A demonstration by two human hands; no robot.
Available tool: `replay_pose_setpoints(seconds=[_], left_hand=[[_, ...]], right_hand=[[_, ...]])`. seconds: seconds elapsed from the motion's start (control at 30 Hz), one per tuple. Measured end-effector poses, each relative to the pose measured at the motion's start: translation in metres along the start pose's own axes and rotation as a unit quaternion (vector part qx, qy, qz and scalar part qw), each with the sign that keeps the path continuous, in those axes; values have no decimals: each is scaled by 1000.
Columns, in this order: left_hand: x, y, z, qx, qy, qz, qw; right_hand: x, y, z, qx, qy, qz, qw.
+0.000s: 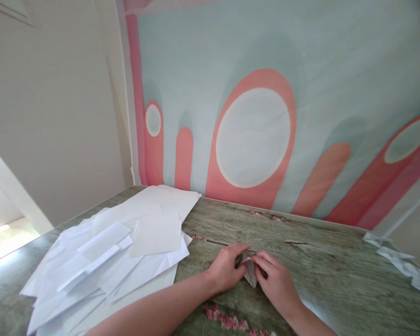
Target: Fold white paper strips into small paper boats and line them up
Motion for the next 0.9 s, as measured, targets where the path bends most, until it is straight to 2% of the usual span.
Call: replay_pose_setpoints(seconds=[0.13,0.27,0.53,0.73,0.9], left_hand=[[-3,-6,-7,42,12,2,999],[-5,-8,-11,89,33,34,995],[-5,-12,-16,148,77,92,982],[-9,-11,-23,260,109,123,952],[-11,-9,-21,298,103,123,941]], right_hand=[[-1,-2,-8,-37,-4,-7,999],[-1,-4,-5,-48,-24,7,998],[-2,-2,-2,-85,-58,91,991],[-5,3,1,-143,-56,121,981],[-7,4,3,-166,-60,120,977]])
Point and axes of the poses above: each hand's wrist, its own x-axis towards the middle knuckle, its own y-axis out of the palm, z = x × y, the point moved 4 cm from there along x, towards the middle knuckle, and after that the axes turned 5 degrees about z, right-handed, at the moved point
